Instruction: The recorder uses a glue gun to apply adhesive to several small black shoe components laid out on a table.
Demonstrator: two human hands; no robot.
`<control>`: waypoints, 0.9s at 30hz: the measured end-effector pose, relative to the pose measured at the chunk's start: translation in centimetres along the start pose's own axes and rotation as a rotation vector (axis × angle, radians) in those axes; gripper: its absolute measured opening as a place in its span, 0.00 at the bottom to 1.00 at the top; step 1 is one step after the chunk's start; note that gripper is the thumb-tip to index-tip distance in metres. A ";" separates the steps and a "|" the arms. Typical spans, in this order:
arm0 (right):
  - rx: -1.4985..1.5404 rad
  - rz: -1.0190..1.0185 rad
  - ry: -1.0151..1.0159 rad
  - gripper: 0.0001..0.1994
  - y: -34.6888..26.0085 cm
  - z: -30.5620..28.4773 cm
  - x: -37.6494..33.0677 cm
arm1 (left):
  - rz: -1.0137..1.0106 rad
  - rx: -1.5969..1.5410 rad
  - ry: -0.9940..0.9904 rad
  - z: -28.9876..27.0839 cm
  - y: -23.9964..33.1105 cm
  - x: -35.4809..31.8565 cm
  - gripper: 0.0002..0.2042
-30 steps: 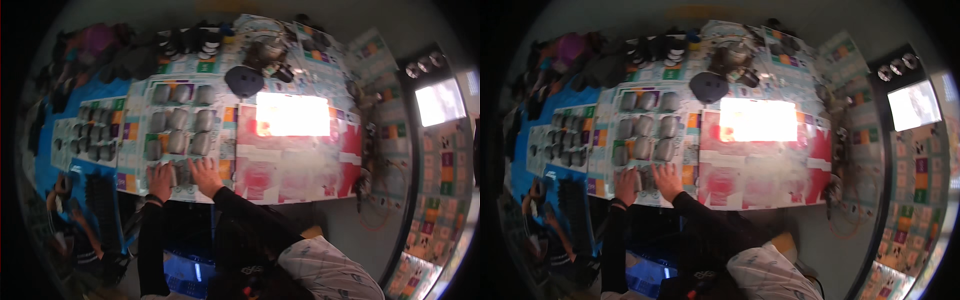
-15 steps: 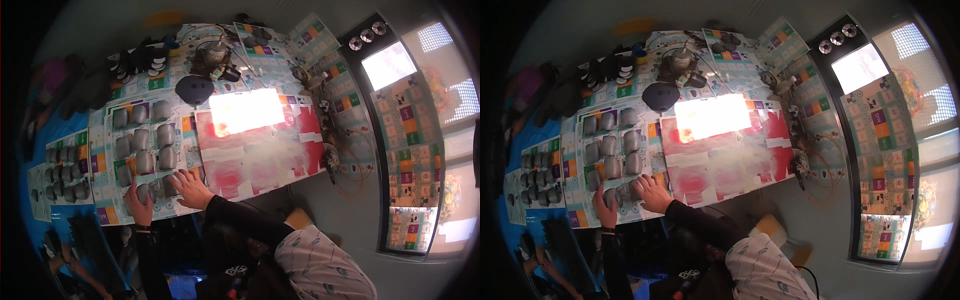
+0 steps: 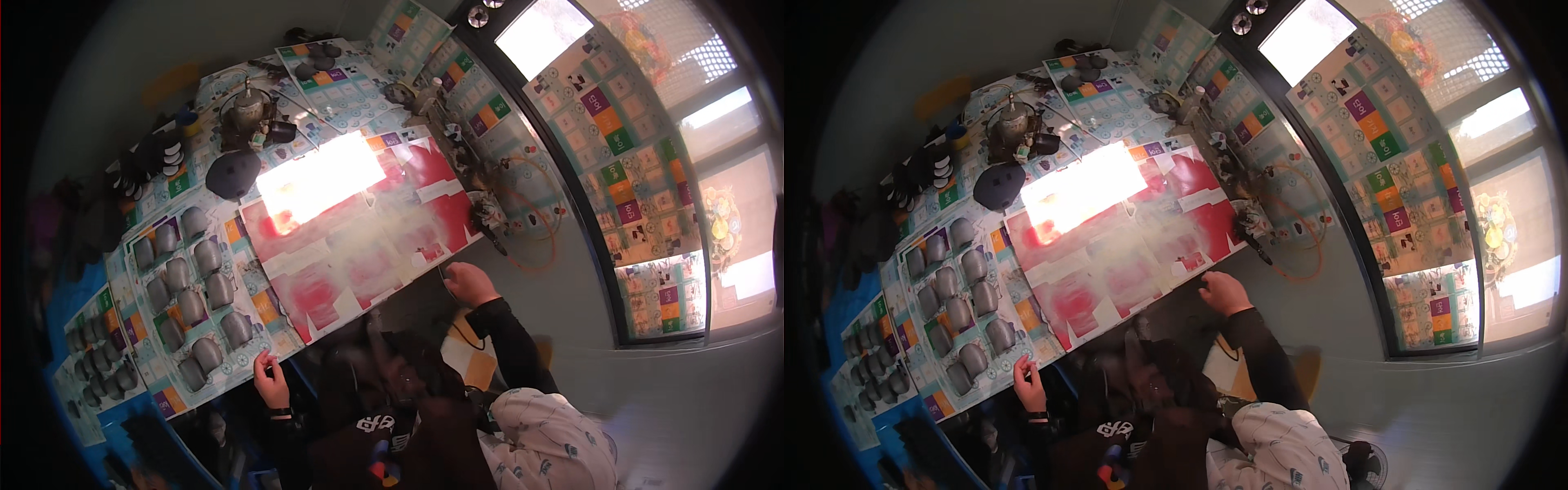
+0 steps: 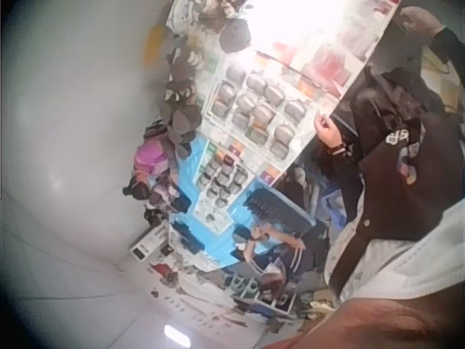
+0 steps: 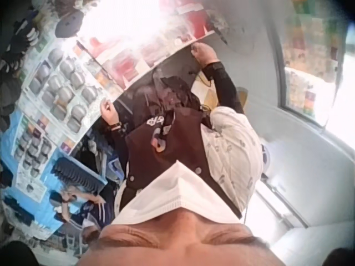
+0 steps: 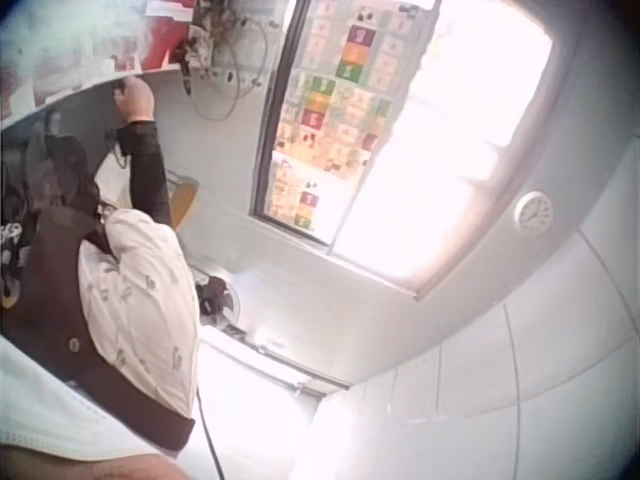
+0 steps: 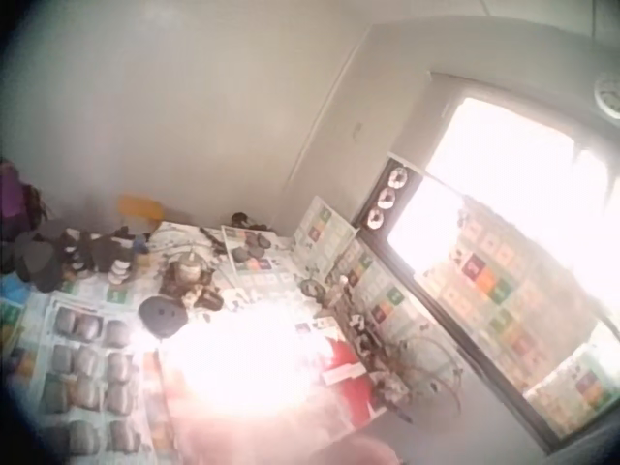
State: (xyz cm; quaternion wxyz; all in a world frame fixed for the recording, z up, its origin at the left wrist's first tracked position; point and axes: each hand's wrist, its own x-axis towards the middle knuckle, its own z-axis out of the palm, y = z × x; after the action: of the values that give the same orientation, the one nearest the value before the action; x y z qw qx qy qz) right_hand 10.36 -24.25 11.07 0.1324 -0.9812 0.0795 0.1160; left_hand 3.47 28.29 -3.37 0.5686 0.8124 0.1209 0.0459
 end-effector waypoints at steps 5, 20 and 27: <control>-0.017 0.223 -0.036 0.14 13.4 2.0 -2.5 | -0.070 0.002 -0.133 3.1 1.7 0.2 0.10; 0.295 -0.075 0.082 0.09 21.0 5.7 20.4 | -0.331 0.218 0.110 16.7 7.8 -12.7 0.10; 0.349 -0.182 0.062 0.08 20.9 5.9 23.1 | -0.440 0.271 0.103 19.5 8.8 -16.8 0.12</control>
State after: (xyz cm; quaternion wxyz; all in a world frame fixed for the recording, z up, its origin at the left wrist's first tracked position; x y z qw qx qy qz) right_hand 27.46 -45.40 -5.29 0.3080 -0.9495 0.0137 0.0577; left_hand -7.40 3.46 -0.89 0.4438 0.8320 0.3285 -0.0539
